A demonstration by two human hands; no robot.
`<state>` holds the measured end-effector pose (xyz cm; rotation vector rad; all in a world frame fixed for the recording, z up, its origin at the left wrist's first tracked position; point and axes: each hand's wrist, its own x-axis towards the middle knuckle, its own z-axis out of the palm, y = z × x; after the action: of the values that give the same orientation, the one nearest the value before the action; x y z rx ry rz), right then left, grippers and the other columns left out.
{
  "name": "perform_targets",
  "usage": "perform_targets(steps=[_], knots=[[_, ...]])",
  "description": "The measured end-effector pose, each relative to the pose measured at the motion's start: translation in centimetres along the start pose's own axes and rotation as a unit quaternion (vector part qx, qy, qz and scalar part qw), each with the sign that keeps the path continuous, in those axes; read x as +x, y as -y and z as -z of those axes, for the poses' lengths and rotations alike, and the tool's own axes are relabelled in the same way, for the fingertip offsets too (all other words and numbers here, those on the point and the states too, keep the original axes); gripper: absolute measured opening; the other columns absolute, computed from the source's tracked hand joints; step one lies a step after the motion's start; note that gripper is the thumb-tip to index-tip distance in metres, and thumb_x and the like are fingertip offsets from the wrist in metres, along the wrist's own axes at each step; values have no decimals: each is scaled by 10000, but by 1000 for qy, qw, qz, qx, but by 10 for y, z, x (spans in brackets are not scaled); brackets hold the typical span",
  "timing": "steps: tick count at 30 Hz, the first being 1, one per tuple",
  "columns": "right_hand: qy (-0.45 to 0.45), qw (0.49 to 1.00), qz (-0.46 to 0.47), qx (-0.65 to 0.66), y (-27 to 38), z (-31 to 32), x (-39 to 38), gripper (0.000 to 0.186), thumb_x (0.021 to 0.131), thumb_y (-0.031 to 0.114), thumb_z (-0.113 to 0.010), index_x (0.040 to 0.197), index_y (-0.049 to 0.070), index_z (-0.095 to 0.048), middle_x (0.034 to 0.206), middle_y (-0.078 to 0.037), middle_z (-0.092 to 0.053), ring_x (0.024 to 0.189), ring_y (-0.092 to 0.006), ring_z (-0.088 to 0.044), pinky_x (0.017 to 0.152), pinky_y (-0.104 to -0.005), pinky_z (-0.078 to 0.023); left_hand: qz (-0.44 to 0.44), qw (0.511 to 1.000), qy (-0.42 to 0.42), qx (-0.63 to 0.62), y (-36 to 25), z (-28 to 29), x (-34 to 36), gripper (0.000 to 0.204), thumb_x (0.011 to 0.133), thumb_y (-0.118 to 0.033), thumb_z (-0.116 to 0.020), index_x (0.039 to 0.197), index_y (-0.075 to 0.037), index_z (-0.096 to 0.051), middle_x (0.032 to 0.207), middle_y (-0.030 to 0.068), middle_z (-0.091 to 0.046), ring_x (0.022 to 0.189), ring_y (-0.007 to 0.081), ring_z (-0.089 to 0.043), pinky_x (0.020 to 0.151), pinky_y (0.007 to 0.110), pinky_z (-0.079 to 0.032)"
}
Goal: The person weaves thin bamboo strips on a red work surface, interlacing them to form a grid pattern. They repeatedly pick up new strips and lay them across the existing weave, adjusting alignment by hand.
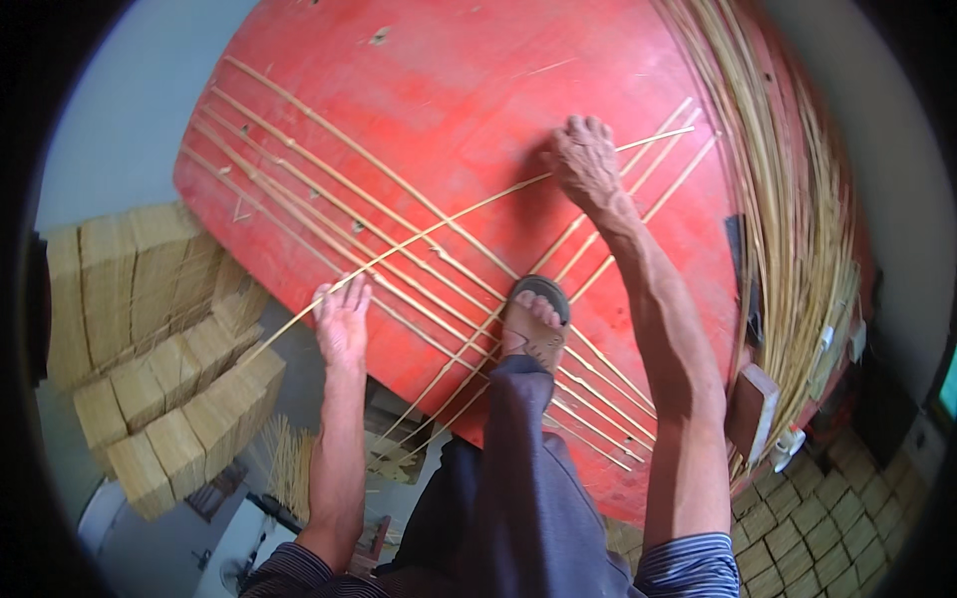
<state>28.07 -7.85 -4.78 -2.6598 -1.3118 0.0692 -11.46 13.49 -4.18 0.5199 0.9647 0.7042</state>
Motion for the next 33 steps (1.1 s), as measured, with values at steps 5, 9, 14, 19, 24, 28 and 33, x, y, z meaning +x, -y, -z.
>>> perform_targets(steps=[5, 9, 14, 19, 24, 28, 33], knots=[[-13, 1000, -16, -1, 11, 7, 2, 303, 794, 284, -751, 958, 45, -661, 1026, -142, -593, 1003, -340, -556, 843, -469, -470, 18, 995, -102, -11, 16, 1, -17, 193, 1030, -212, -516, 1164, -78, -477, 1271, 294, -585, 1208, 465, -568, 1074, 631, -409], [-20, 999, -28, 6, 11, 6, 0, 322, 789, 269, -759, 967, 29, -638, 1031, -151, -585, 1006, -358, -555, 824, -480, -478, 42, 994, -100, -18, 24, 10, -30, 203, 1058, -209, -453, 1207, -74, -425, 1295, 311, -540, 1217, 487, -543, 1068, 644, -402], [-22, 999, -37, 18, 9, 6, -4, 320, 782, 255, -767, 940, 20, -616, 1002, -162, -581, 975, -370, -556, 808, -485, -478, 64, 994, -89, -19, 24, 13, -52, 198, 1042, -229, -507, 1187, -101, -461, 1335, 284, -523, 1287, 447, -497, 1093, 600, -395], [-17, 999, -36, 27, 9, 6, -5, 325, 773, 279, -777, 931, 24, -651, 1008, -160, -596, 985, -357, -564, 824, -466, -485, 71, 991, -98, -52, 38, 39, -65, 235, 1015, -240, -570, 1197, -111, -495, 1363, 256, -524, 1314, 415, -485, 1117, 566, -374], [-5, 999, -50, 20, 4, 9, -6, 324, 770, 274, -781, 927, 20, -656, 1008, -162, -597, 978, -360, -565, 823, -466, -495, 94, 991, -38, -93, 24, 20, -55, 177, 1015, -285, -570, 1105, -133, -585, 1373, 193, -549, 1331, 372, -475, 1156, 525, -323], [10, 998, -51, 31, 3, 7, -4, 328, 774, 273, -779, 936, 16, -656, 1020, -162, -599, 990, -363, -565, 827, -471, -502, 122, 988, 49, -81, 16, 22, -53, 200, 1031, -295, -540, 1121, -137, -622, 1332, 114, -602, 1320, 314, -491, 1144, 486, -338], [16, 998, -55, 24, 6, 8, -4, 331, 778, 276, -776, 943, 16, -656, 1037, -164, -603, 1008, -363, -566, 828, -469, -506, 150, 979, 49, -131, 20, 32, -57, 208, 1036, -265, -528, 1122, -118, -646, 1232, 88, -668, 1239, 274, -576, 1105, 472, -397]])
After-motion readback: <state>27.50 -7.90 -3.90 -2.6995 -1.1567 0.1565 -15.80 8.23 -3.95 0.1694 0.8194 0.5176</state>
